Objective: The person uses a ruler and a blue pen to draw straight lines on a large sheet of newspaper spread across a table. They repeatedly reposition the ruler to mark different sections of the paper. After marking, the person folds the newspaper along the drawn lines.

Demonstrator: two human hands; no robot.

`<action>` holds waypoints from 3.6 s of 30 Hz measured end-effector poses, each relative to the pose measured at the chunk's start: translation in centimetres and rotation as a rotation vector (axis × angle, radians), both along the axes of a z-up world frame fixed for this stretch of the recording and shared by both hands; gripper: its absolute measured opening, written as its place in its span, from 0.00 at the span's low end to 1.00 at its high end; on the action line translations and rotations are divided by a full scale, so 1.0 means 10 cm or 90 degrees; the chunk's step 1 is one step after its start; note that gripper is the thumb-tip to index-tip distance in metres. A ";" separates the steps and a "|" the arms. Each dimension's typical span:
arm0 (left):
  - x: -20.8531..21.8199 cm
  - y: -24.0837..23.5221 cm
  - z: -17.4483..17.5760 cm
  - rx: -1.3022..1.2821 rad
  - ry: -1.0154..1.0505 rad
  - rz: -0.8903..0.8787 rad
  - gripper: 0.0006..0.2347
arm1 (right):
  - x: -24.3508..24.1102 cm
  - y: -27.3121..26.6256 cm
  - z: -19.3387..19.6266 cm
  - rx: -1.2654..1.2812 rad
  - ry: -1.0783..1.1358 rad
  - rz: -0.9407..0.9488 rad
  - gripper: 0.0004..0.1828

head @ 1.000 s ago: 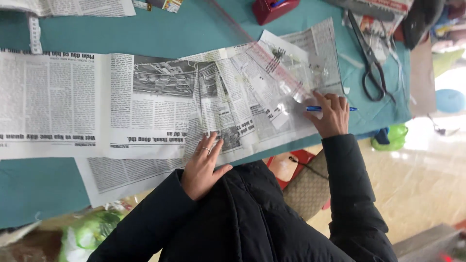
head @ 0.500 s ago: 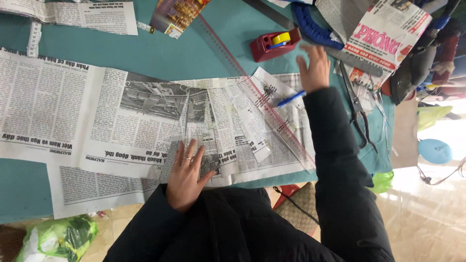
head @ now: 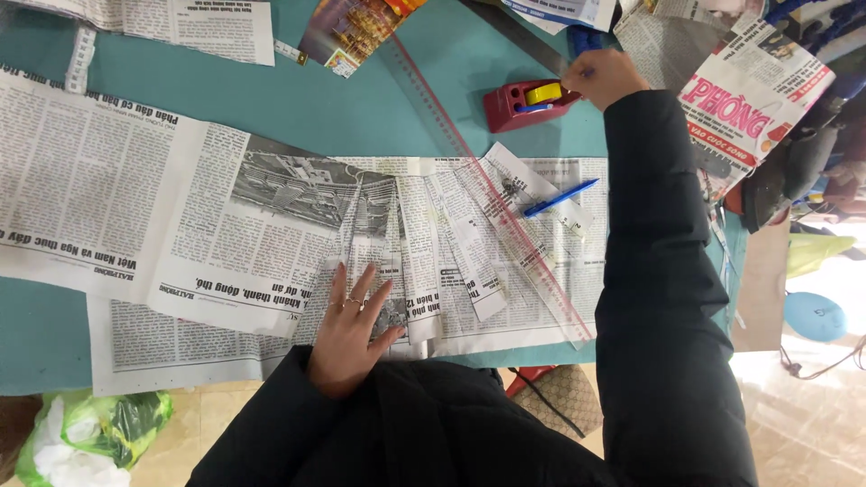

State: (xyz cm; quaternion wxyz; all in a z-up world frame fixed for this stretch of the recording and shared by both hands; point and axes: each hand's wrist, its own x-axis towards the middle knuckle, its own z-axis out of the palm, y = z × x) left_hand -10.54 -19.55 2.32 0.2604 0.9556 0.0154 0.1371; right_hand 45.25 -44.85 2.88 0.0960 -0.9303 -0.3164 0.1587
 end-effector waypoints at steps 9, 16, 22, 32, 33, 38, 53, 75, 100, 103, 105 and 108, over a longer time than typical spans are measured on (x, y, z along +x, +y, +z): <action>0.08 0.02 0.08 0.042 0.003 0.000 0.31 | -0.21 0.02 0.40 -0.019 0.151 -0.100 0.12; 0.13 0.01 0.10 0.012 -0.002 -0.027 0.29 | -0.13 -0.25 0.19 0.071 0.242 -0.146 0.13; 0.11 0.01 0.02 0.040 0.003 -0.043 0.31 | -0.18 -0.41 -0.13 0.323 0.479 -0.263 0.10; 0.17 -0.02 0.05 0.086 0.014 -0.026 0.30 | -0.18 -0.64 -1.27 0.804 0.480 -0.450 0.06; 0.17 -0.02 0.05 0.086 0.015 -0.025 0.30 | -0.27 -0.60 -1.16 0.804 0.482 -0.450 0.06; 0.16 -0.02 0.06 0.070 0.029 -0.026 0.29 | -0.29 -0.83 -1.17 0.816 0.348 -0.551 0.07; 0.02 -0.12 -0.32 0.197 0.086 0.119 0.46 | -2.82 1.36 0.30 0.268 0.304 0.312 0.31; 0.05 -0.13 -0.24 0.215 0.078 0.133 0.43 | -3.06 2.51 0.01 0.047 0.285 0.598 0.34; 0.02 -0.11 -0.27 0.215 0.069 0.095 0.45 | -2.70 2.01 -0.24 0.293 -0.036 0.251 0.30; 0.01 -0.07 -0.17 0.202 0.062 0.096 0.41 | -2.77 1.73 0.02 0.384 -0.027 0.237 0.25; 0.02 -0.05 -0.05 0.199 0.059 0.084 0.42 | -2.70 1.41 0.25 0.420 -0.031 0.207 0.24; 0.03 -0.05 0.05 0.185 0.060 0.092 0.40 | -2.34 0.82 0.47 0.428 -0.101 0.119 0.17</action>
